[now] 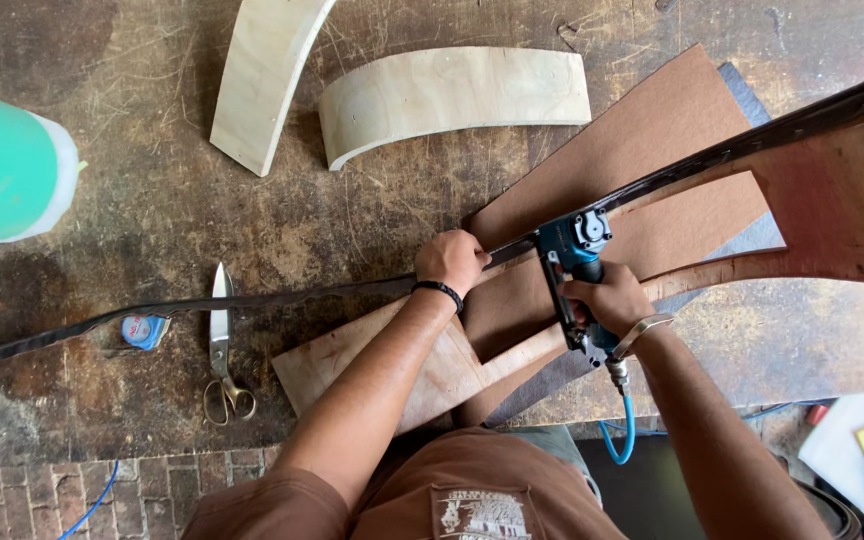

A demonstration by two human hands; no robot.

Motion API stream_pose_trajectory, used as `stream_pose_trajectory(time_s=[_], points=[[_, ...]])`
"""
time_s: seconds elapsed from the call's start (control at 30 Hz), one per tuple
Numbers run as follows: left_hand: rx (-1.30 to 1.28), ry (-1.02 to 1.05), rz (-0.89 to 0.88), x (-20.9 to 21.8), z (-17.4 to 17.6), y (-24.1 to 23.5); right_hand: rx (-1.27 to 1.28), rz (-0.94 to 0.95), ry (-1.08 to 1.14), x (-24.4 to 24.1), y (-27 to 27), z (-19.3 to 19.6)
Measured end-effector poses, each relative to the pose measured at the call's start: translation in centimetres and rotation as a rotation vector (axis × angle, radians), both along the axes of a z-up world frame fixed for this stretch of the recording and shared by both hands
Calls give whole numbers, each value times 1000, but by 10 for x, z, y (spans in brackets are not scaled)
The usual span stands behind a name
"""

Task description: The person staples dark fabric onto a wooden chair frame using a pneumatic staple gun. They trim excess fabric with scissors, align the material along the frame edges, and secure it with staples. The person also fits the upholstered frame onto a chair seat and continues stapling along the sides.

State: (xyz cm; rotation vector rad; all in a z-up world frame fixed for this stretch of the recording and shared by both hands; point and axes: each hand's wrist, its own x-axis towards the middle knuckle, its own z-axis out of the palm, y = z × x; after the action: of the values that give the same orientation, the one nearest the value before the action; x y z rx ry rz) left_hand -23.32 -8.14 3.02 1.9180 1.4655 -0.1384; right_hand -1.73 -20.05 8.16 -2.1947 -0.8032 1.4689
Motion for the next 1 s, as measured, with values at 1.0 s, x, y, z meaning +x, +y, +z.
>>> stream_pose_trajectory(time_s=[1.0], points=[[-10,34,-132,-88,3,-5,30,-58,44,-88,-12,17]])
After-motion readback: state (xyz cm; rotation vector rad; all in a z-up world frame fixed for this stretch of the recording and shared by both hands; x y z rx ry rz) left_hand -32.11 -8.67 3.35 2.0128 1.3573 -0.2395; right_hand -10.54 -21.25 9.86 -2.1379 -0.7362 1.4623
